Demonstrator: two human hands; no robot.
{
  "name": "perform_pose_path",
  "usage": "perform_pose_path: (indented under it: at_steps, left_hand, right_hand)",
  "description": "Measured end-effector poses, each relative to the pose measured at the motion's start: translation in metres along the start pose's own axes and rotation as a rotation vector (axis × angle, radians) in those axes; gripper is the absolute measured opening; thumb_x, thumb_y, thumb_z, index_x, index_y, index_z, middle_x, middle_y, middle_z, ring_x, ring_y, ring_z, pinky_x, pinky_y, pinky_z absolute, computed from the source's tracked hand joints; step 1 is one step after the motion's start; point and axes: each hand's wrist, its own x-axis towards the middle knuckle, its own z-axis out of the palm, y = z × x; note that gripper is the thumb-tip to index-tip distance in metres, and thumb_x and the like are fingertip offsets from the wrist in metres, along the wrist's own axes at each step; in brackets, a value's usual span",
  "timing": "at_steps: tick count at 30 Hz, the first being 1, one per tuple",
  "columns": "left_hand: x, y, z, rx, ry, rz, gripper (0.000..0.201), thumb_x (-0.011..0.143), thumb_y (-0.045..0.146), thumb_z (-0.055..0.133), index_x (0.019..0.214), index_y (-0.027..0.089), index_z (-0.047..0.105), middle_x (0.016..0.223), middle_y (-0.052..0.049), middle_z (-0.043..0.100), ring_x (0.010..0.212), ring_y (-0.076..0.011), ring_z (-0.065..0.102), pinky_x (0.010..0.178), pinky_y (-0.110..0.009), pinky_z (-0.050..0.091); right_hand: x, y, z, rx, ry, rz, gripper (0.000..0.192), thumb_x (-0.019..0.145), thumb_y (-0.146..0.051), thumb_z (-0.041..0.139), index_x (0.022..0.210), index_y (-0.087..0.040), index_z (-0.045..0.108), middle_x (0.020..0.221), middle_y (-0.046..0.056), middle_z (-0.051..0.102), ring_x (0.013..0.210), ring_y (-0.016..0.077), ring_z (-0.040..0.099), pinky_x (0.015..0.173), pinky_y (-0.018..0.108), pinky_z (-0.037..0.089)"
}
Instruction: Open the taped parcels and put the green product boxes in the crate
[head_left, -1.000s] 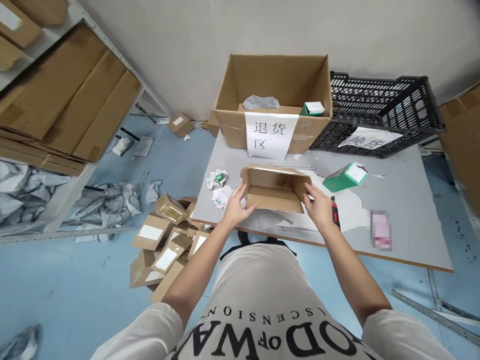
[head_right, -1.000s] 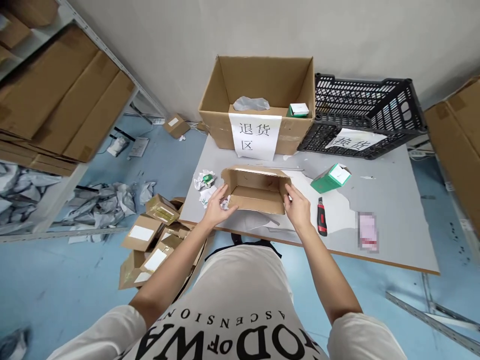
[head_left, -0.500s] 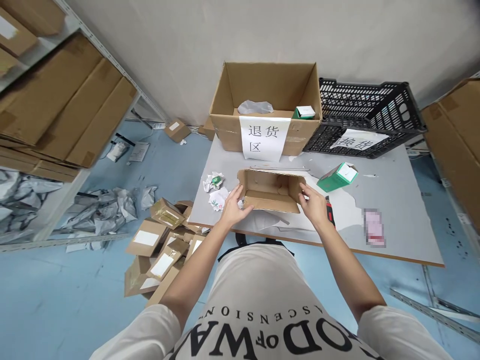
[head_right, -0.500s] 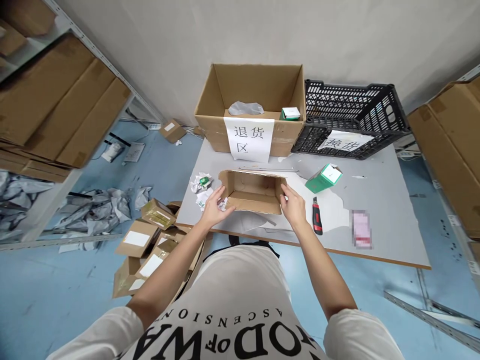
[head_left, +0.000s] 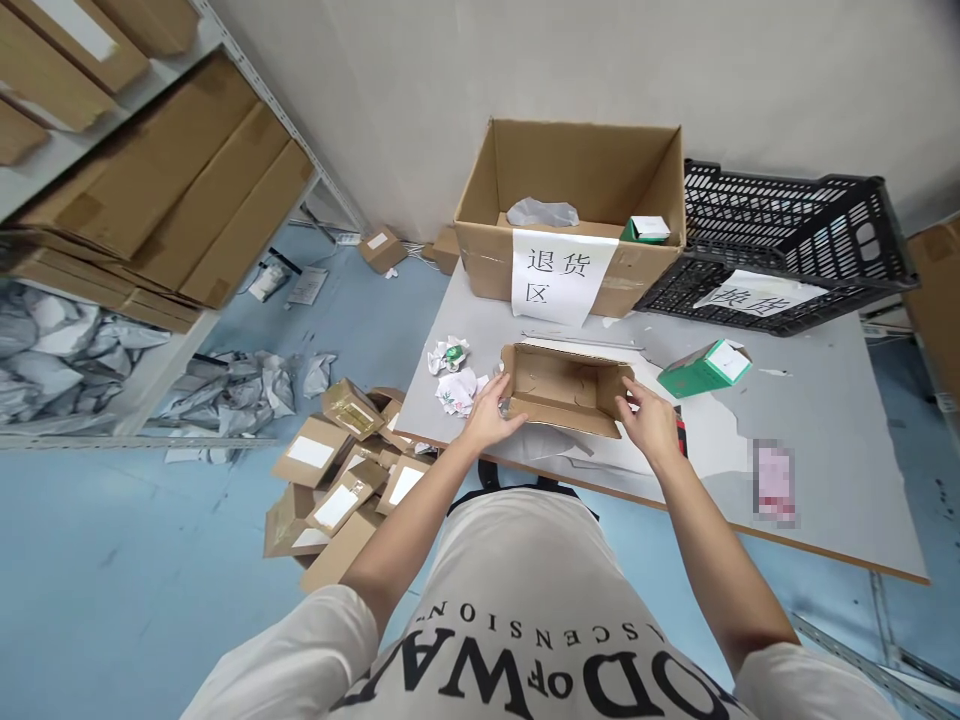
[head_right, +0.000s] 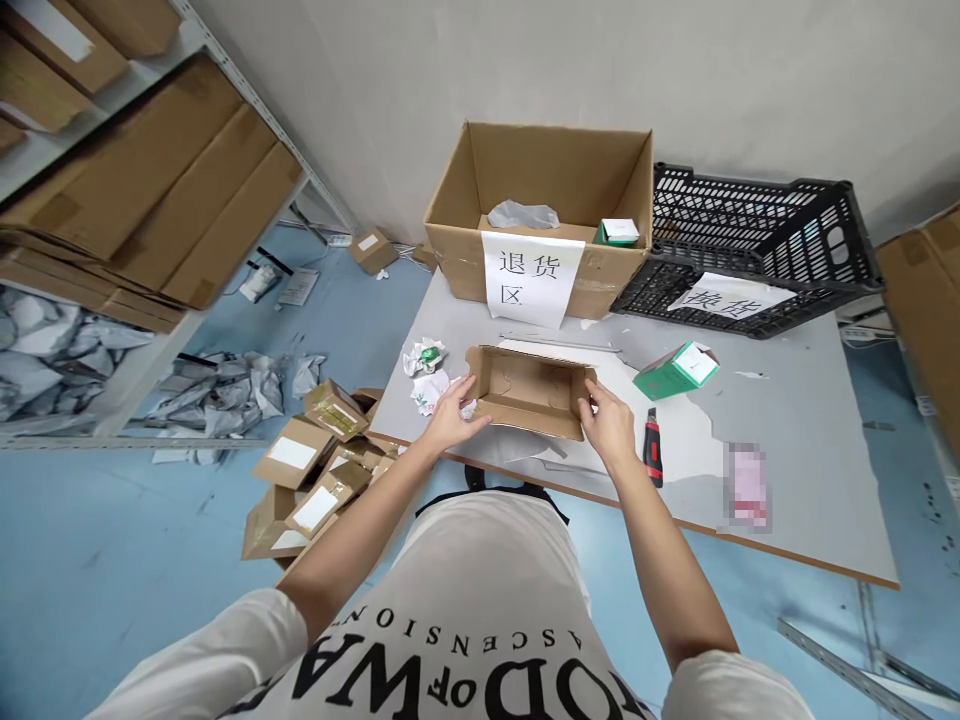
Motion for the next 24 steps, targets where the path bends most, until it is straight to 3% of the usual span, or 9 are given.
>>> perform_pose_path:
  at_steps: [14,24]
  left_hand:
    - [0.018,-0.006,0.003,-0.050,0.017,-0.083,0.072,0.070,0.034,0.069,0.134,0.017,0.043,0.140,-0.016,0.041,0.129,-0.0300,0.042,0.092,-0.041,0.052]
    - [0.022,-0.010,0.001,-0.028,0.004,-0.099,0.073,0.072,0.038,0.066,0.136,0.014,0.040,0.142,-0.017,0.038,0.124,-0.0285,0.048,0.089,-0.036,0.053]
  right_hand:
    - [0.012,-0.015,0.004,0.021,-0.134,0.084,0.048,0.083,-0.032,0.050,0.130,-0.018,0.052,0.126,0.010,0.060,0.106,0.0258,0.062,0.092,0.040,0.048]
    - [0.017,-0.016,0.003,0.047,-0.179,0.122,0.049,0.083,-0.033,0.052,0.130,-0.017,0.052,0.126,0.010,0.060,0.097,0.0252,0.065,0.089,0.039,0.048]
